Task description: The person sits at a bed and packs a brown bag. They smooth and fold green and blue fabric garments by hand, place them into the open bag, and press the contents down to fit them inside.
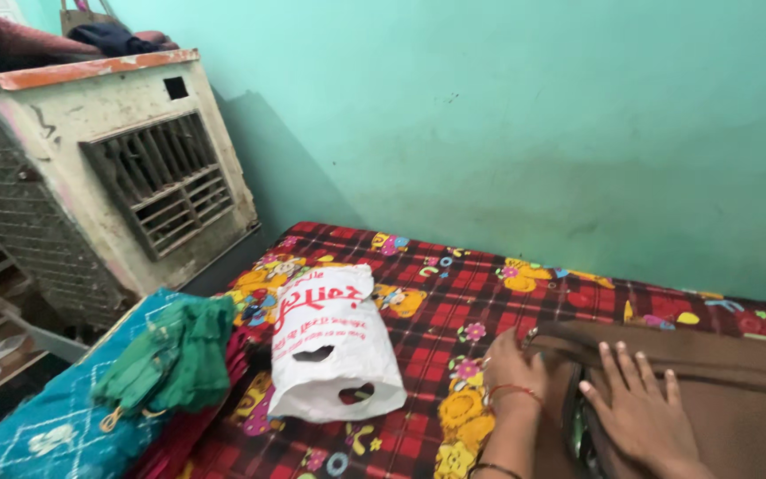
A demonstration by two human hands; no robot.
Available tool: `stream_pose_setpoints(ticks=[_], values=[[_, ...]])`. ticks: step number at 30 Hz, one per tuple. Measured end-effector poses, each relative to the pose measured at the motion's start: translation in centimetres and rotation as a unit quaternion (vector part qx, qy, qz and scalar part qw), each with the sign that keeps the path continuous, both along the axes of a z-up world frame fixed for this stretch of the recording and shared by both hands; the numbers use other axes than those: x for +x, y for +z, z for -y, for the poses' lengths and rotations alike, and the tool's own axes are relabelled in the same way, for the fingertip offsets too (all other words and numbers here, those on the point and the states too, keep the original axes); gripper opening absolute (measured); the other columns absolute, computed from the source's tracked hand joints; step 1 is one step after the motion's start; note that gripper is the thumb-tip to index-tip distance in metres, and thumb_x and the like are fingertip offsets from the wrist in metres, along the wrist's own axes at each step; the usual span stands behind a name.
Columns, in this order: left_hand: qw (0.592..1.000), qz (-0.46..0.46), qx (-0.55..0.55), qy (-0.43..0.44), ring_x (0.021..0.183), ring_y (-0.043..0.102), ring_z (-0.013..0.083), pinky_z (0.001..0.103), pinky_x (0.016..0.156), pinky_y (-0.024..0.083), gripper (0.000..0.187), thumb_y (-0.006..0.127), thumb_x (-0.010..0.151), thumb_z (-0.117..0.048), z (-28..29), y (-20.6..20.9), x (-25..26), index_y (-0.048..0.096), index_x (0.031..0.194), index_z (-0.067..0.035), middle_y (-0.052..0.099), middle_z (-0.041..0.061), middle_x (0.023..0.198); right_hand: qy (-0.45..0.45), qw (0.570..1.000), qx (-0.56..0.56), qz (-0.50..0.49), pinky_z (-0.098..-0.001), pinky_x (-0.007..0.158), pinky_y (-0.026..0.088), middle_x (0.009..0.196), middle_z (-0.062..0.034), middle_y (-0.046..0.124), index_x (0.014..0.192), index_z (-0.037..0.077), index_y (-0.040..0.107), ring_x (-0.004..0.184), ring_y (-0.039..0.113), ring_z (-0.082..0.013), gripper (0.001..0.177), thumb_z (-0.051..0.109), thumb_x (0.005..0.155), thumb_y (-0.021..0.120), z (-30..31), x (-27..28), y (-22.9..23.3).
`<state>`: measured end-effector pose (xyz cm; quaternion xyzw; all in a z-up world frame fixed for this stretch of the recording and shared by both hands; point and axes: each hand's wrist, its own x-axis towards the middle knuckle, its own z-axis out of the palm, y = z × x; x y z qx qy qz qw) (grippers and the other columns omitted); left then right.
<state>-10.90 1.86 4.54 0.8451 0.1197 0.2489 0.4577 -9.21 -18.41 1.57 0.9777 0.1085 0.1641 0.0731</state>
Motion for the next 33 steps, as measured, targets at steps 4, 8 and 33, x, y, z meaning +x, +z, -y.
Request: stream_pose_setpoints(ticks=[4,8,33], values=[[0.993,-0.052,0.076,-0.076,0.146,0.035,0.0337,0.055,0.117,0.028,0.067,0.075,0.088,-0.026,0.7,1.6,-1.2,0.048,0.147,-0.011,0.046,0.013,0.153,-0.079,0.993,0.000,-0.092,-0.0644,0.118,0.008,0.170,-0.0073,0.006,0.160,0.031,0.015,0.155,0.011,-0.0291,0.083,0.076,0.093,0.034,-0.8,0.4,-1.1],[0.987,-0.062,0.101,-0.108,0.151,0.027,0.0361,0.061,0.121,0.018,0.070,0.073,0.090,-0.028,0.9,3.6,-1.9,0.045,0.151,-0.012,0.040,0.015,0.159,-0.112,0.974,0.140,-0.136,-0.0711,0.118,0.011,0.169,-0.0086,0.021,0.158,0.025,0.034,0.155,0.021,-0.0320,0.085,0.075,0.090,0.047,-2.6,1.9,-0.7],[0.977,0.022,0.210,-0.025,0.152,0.026,0.0421,0.068,0.119,0.015,0.067,0.073,0.086,-0.029,-2.8,11.8,-5.4,0.051,0.146,-0.008,0.038,0.016,0.161,0.083,0.896,0.429,0.079,-0.0487,0.104,0.049,0.125,-0.0212,0.070,0.124,0.010,0.072,0.122,0.063,-0.0391,0.039,0.031,0.091,0.074,-9.0,0.5,7.8]])
